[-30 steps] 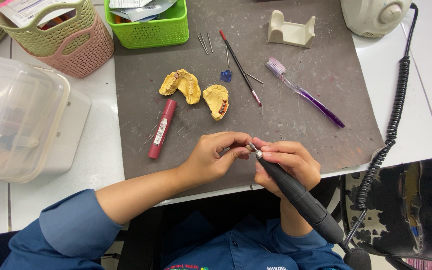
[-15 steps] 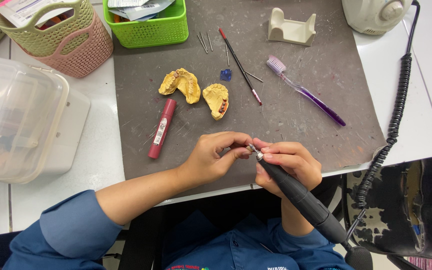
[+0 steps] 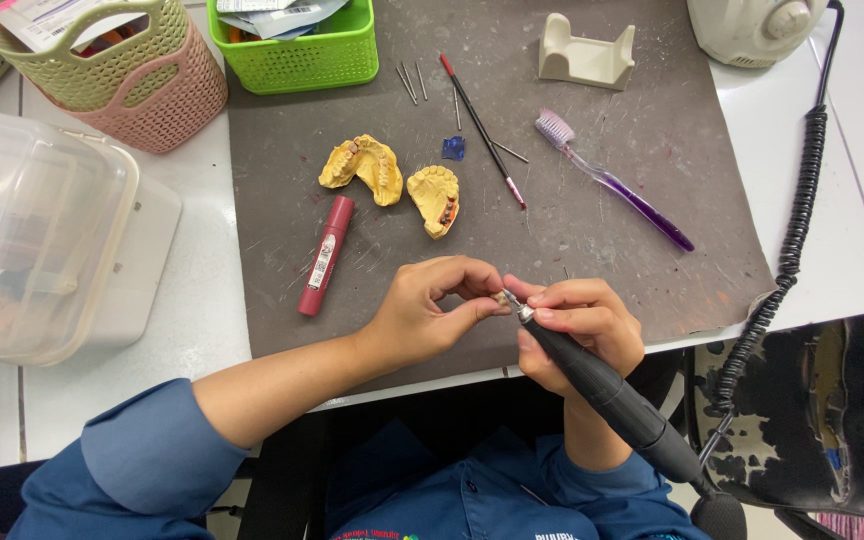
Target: The person applies red and blue marking material to a yellow dental cast, then uses a rotary handpiece to grind and shape a small tooth-shaped object. The person changes the rotary bit mid-task and continues grinding the object.
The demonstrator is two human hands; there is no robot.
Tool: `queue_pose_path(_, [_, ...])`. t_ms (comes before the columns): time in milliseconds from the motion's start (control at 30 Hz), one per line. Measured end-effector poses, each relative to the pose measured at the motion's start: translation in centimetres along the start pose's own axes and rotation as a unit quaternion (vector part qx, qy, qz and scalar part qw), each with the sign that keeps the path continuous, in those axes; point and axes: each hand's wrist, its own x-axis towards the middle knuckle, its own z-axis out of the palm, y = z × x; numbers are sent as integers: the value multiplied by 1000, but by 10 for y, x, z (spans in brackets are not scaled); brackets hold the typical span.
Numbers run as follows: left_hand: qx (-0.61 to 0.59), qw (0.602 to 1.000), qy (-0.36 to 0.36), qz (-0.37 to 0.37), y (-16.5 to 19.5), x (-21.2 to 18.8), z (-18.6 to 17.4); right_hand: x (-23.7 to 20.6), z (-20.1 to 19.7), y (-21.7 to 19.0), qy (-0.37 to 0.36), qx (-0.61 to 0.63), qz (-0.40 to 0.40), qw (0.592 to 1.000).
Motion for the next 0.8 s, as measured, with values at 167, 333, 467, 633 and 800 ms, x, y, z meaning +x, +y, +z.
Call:
queue_pose_path(167, [-2, 1000, 1, 7, 1, 0, -1, 0, 3, -2, -2, -4, -2, 1000])
queue_pose_path(333, [14, 1000, 4, 12, 0, 0, -2, 0, 4, -2, -1, 11, -8, 1000])
queue_pose_path(467, [12, 1000, 9, 14, 0, -1, -1, 1, 2, -4, -9, -1, 6, 1000])
queue_pose_path(633, [10, 1000, 13, 16, -1, 0, -1, 1, 2, -5, -9, -5, 14, 1000])
queue_pose_path(800, [9, 1000, 12, 13, -2, -1, -2, -1, 5, -4, -4, 1, 7, 1000])
